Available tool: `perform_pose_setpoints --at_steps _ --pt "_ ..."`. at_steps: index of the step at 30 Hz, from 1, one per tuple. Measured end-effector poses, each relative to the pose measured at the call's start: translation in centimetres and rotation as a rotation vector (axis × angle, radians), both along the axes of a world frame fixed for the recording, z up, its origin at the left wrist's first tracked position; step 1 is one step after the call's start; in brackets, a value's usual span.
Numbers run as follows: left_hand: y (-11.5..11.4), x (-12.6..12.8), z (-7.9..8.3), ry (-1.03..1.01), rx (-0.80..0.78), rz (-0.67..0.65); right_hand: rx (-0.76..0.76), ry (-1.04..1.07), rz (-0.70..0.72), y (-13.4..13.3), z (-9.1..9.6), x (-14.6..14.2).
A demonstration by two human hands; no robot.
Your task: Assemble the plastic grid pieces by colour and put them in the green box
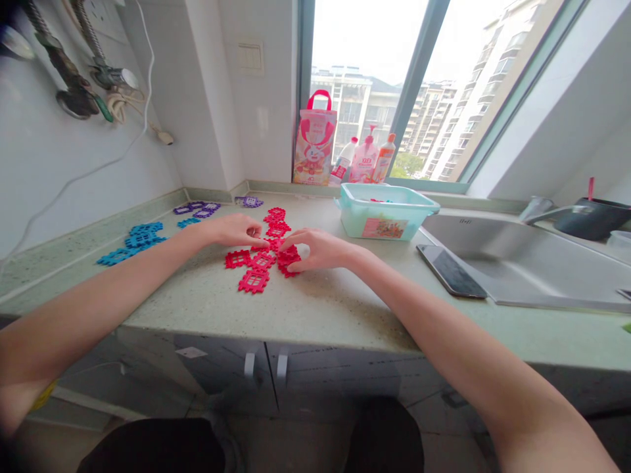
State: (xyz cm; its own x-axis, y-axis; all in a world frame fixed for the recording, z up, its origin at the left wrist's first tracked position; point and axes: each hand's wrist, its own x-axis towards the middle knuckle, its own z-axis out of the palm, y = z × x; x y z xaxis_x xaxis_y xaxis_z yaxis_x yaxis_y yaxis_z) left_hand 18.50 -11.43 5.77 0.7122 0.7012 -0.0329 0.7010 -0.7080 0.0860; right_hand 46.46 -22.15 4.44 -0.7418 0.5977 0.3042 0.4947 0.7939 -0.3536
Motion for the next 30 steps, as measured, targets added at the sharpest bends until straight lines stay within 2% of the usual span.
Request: perform_pose_setpoints --at_steps 8,30 --pt "0.1 -0.1 -0.1 -0.019 -0.010 0.003 0.026 0.007 -0.066 -0.1 -0.2 -0.2" --pt "1.0 -0.5 -0.8 -0.046 -0.020 0.006 -0.059 -0.032 -0.091 -0.7 0.5 -0.5"
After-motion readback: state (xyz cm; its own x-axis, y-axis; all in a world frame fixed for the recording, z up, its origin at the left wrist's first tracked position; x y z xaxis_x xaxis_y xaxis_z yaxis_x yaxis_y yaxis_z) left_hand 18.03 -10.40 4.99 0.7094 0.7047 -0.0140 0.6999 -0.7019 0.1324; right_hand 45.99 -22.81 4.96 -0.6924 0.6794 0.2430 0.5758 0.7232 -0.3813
